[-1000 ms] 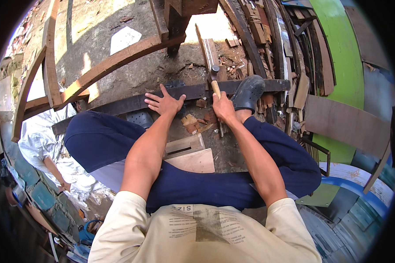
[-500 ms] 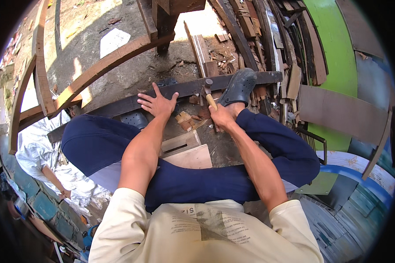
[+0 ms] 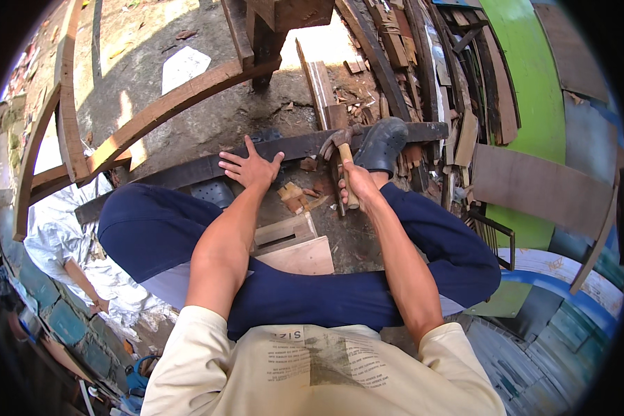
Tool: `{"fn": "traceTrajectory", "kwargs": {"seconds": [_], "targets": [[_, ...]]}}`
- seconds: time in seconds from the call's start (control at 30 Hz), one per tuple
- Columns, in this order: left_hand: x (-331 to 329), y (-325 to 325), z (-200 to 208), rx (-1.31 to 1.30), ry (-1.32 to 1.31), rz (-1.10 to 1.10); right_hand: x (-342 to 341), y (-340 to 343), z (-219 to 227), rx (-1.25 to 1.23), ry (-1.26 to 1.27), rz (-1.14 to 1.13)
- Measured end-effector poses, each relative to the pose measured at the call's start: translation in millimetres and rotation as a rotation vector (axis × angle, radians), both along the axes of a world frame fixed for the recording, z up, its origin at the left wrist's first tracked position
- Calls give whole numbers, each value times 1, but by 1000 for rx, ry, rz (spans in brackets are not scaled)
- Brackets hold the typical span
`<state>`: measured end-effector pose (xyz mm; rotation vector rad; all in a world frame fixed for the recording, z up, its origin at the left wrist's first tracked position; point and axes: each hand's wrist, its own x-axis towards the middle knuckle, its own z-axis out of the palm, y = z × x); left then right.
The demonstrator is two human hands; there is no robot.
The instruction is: The person sits on the ground and uses a hammer to strike a small piece of wood placed on a larger wooden plank. The person repeatedly lifts and strikes the wood with the hammer, occasionally adjusting the wood's position.
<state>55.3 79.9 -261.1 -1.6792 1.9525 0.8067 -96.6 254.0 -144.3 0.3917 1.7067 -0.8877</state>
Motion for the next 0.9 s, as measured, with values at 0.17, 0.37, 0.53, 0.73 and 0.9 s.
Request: {"fn": "traceTrajectory", "kwargs": {"seconds": [0.17,0.37,0.53,0.73,0.9], "targets": [[-3,1,12,29,18,1,-3,-38,-12,28,183,28],[0,0,10,14,33,14,29,-75,-23,213,423,169],[-3,0,11,21,16,21,38,-80,-25,278,461,229],[-4,-1,16,25,-2,14,30,-72,-26,215,340,213],[-5,-1,16,27,-8,14,12,-78,-26,205,260,219]]}}
